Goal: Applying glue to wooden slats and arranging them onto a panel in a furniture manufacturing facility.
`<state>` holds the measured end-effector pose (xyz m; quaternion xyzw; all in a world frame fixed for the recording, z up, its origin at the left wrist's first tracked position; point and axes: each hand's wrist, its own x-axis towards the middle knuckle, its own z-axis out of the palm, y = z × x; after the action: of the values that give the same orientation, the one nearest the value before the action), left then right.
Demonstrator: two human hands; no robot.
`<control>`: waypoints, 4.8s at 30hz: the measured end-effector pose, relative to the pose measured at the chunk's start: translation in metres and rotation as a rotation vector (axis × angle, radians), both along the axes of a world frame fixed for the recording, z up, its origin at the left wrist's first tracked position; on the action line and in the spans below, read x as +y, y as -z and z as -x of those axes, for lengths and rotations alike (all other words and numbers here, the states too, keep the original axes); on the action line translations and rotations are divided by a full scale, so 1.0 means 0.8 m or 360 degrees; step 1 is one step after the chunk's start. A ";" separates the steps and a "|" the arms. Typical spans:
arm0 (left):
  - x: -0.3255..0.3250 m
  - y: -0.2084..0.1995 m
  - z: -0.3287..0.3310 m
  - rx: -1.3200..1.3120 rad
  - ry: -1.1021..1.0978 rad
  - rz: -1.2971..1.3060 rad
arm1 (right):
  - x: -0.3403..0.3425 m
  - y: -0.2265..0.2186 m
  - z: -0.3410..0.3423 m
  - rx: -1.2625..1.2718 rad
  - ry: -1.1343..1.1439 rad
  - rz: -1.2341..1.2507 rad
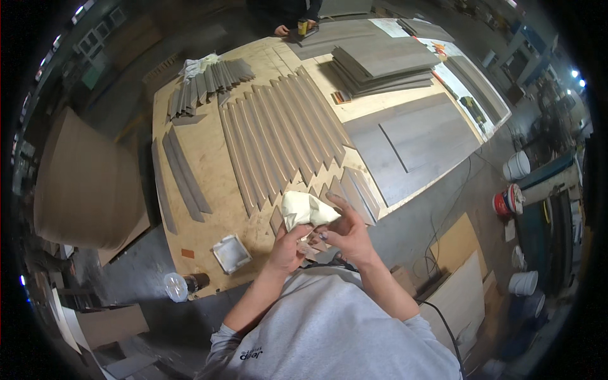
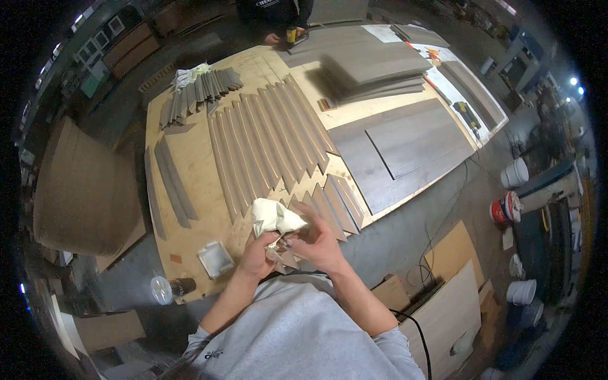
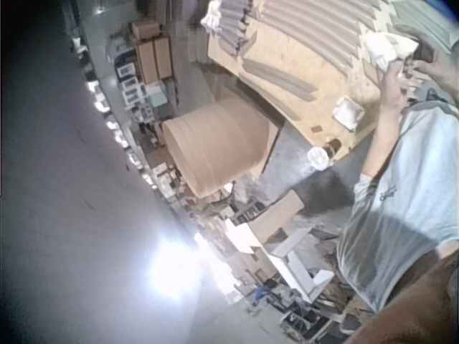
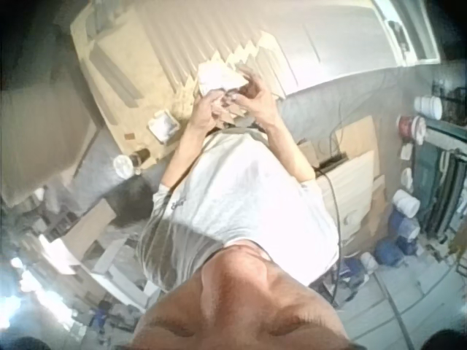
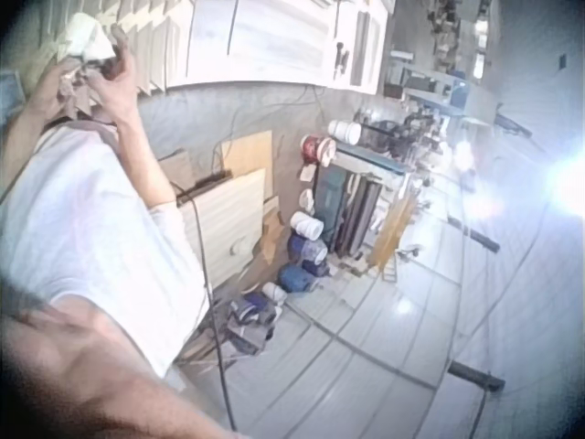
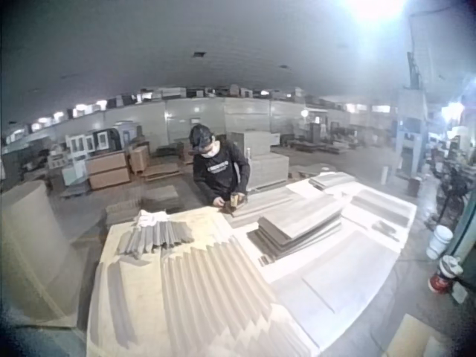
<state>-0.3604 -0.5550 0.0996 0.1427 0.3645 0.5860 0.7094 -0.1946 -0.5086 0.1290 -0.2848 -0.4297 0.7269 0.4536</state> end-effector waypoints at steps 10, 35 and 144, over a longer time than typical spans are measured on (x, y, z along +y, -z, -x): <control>-0.008 0.009 0.003 -0.0096 0.0255 0.0000 | 0.001 -0.017 0.004 -0.0345 0.0064 -0.0080; 0.004 -0.004 -0.062 0.1534 0.0008 -0.0219 | -0.029 0.086 0.009 -0.0439 -0.0041 0.0166; -0.095 0.308 0.065 0.0940 -0.2410 0.2495 | 0.207 0.185 -0.073 -0.1592 0.0103 -0.0447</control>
<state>-0.4127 -0.6306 -0.1468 -0.4666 0.7778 0.4182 -0.0487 -0.1364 -0.3433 -0.0191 -0.5469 -0.6782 0.4231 0.2489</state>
